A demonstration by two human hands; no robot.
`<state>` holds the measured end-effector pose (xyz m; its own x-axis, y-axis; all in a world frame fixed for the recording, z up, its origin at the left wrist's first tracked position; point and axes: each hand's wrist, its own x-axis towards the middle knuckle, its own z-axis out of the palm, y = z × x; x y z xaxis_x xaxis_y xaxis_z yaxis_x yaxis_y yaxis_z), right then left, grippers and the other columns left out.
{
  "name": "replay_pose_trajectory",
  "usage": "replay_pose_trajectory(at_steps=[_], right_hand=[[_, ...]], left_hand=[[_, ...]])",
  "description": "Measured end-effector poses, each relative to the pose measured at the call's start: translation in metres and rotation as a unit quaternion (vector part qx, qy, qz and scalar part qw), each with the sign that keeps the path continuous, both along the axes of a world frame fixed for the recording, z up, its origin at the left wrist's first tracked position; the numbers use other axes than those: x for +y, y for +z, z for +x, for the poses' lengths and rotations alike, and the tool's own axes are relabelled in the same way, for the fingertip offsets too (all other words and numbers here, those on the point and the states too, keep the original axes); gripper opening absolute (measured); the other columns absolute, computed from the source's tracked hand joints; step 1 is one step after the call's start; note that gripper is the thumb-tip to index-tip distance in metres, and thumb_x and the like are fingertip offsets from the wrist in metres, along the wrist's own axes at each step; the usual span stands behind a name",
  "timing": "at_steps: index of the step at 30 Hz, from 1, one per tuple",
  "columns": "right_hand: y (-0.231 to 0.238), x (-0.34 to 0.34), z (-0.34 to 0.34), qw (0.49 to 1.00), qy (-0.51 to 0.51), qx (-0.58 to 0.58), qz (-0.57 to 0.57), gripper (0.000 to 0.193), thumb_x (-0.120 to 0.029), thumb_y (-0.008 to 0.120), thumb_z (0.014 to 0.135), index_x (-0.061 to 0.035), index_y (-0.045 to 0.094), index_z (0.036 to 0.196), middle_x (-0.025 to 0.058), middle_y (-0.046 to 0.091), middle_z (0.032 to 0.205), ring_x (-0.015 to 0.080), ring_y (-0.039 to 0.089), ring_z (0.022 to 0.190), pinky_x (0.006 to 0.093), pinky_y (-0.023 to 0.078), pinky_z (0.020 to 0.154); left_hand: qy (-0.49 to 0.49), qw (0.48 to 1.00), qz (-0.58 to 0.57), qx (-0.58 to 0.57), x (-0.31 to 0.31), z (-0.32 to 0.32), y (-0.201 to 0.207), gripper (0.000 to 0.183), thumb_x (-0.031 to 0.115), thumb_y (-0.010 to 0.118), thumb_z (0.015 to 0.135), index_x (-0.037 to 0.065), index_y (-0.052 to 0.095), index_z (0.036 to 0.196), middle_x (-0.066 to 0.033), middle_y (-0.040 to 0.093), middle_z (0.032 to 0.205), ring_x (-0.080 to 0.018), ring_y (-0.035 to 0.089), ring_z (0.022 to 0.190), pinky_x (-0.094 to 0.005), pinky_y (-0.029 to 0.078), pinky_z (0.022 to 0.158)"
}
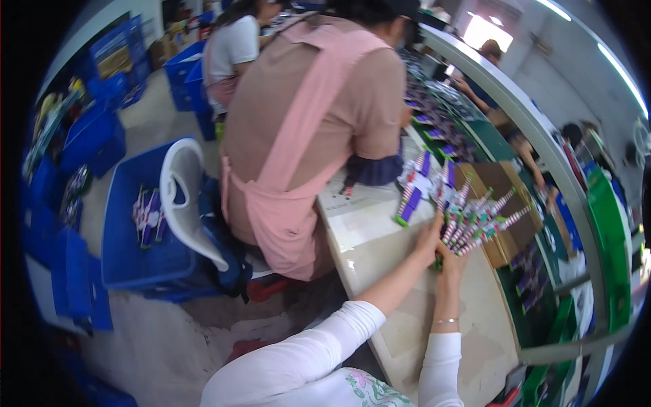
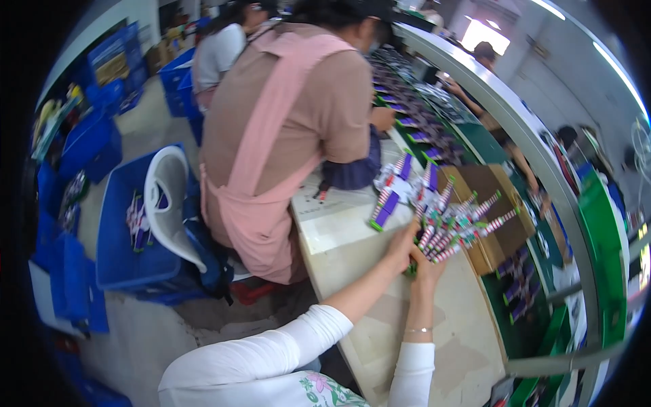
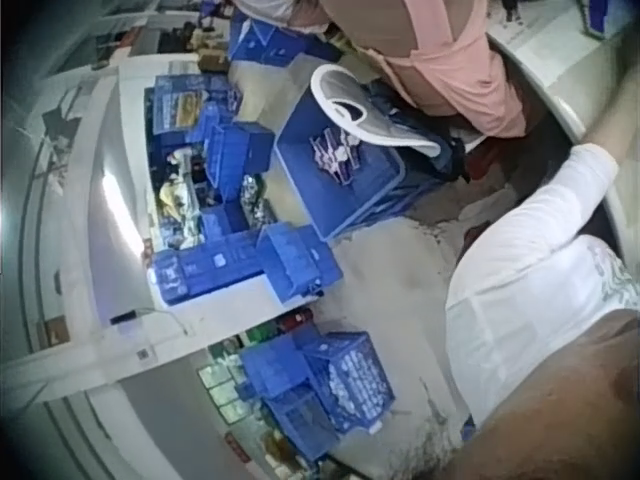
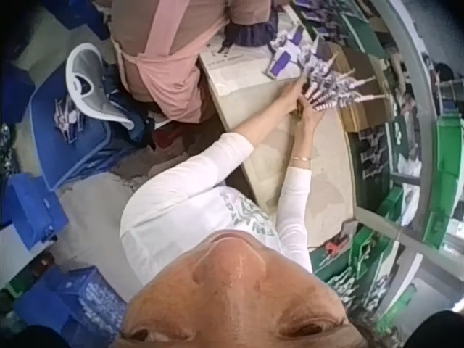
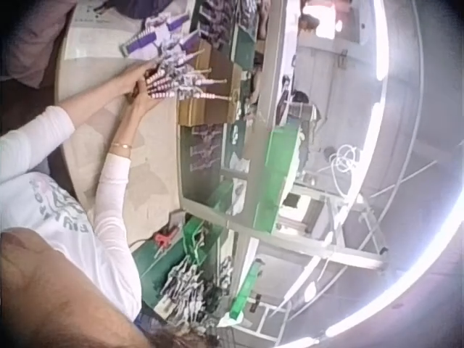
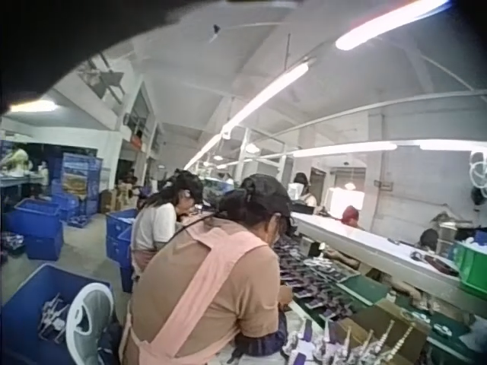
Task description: The person assembles plastic toy components into finished toy units using a hot glue gun.
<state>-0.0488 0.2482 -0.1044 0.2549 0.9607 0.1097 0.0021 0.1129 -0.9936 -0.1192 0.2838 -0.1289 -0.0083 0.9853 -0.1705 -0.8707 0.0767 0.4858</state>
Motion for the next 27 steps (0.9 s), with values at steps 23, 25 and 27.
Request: replay_pose_trajectory(at_steps=[23, 25, 27], right_hand=[[-0.025, 0.075, 0.025, 0.940, 0.167, 0.251, -0.163, 0.029, 0.003, 0.064, 0.084, 0.0012, 0.059, 0.113, 0.0096, 0.066, 0.094, 0.0218, 0.065, 0.078, 0.0324, 0.057, 0.068], [-0.028, 0.077, 0.028, 0.944, 0.151, 0.251, -0.152, 0.028, 0.003, 0.064, 0.084, 0.0010, 0.060, 0.112, 0.0093, 0.066, 0.093, 0.0212, 0.065, 0.077, 0.0317, 0.056, 0.066], [-0.034, 0.082, 0.033, 0.952, 0.121, 0.244, -0.137, 0.025, 0.002, 0.064, 0.084, 0.0008, 0.060, 0.109, 0.0088, 0.065, 0.090, 0.0200, 0.064, 0.073, 0.0302, 0.055, 0.063]], left_hand=[[0.255, 0.748, 0.023, 0.612, -0.015, 0.005, 0.000, 0.048, 0.011, 0.051, 0.089, 0.001, 0.042, 0.135, -0.0200, 0.065, 0.087, -0.0369, 0.063, 0.082, -0.0469, 0.047, 0.076], [0.304, 0.706, 0.073, 0.635, -0.029, -0.010, 0.026, 0.043, 0.011, 0.053, 0.086, 0.003, 0.049, 0.128, -0.0204, 0.062, 0.098, -0.0341, 0.056, 0.102, -0.0477, 0.039, 0.091], [0.384, 0.654, 0.068, 0.649, -0.031, -0.039, 0.044, 0.043, 0.015, 0.058, 0.086, 0.004, 0.051, 0.127, -0.0202, 0.056, 0.116, -0.0334, 0.046, 0.119, -0.0496, 0.032, 0.101]])
